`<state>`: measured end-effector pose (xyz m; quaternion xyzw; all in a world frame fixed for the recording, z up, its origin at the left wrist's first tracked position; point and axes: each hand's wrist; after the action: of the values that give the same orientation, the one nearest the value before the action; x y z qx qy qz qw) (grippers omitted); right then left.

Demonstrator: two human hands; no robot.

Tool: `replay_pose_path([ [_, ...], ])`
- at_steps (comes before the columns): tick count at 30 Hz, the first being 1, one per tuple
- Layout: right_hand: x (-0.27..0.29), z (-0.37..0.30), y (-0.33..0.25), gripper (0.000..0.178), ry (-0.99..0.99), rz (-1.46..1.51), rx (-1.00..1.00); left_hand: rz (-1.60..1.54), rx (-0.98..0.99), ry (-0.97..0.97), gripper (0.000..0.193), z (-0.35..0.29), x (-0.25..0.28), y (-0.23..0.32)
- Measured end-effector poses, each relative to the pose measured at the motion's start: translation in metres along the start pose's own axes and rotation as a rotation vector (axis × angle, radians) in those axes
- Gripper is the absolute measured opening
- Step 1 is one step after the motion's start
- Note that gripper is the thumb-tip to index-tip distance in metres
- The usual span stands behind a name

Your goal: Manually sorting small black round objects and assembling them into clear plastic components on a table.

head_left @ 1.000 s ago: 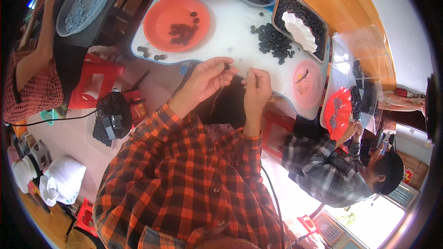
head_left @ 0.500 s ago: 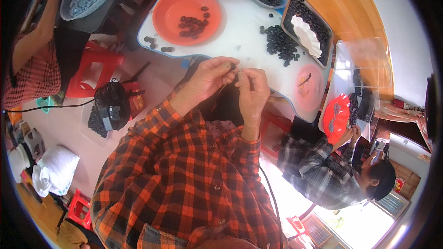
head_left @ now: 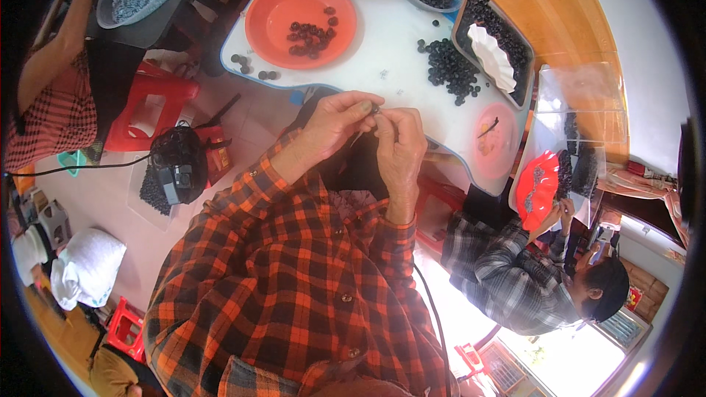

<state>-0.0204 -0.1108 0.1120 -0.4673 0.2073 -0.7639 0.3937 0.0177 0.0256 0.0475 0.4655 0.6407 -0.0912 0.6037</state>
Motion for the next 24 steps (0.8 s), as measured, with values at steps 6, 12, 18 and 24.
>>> replay_pose_path([
  [6,0.004,0.003,-0.004,0.006,-0.052,-0.078,0.044,0.202,-0.025,0.088,0.025,-0.003,0.000,0.000],
  [12,0.004,-0.003,0.003,0.008,-0.066,0.035,-0.059,0.409,-0.036,0.070,0.024,-0.004,0.010,0.000],
  [18,-0.001,-0.011,0.016,0.009,-0.025,0.392,-0.310,0.235,0.057,0.004,0.024,-0.006,0.015,-0.003],
  [24,-0.002,-0.015,0.025,0.008,-0.035,0.407,-0.427,0.182,0.079,0.012,0.024,-0.002,0.015,-0.009],
])
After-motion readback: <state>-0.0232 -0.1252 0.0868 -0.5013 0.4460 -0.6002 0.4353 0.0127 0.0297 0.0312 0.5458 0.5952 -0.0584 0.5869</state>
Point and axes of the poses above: each hand's wrist, its own z-axis towards the middle knuckle, its own x-axis out of the back of the hand, y = z × x, and after that the axes turned 15 degrees about x, right-handed
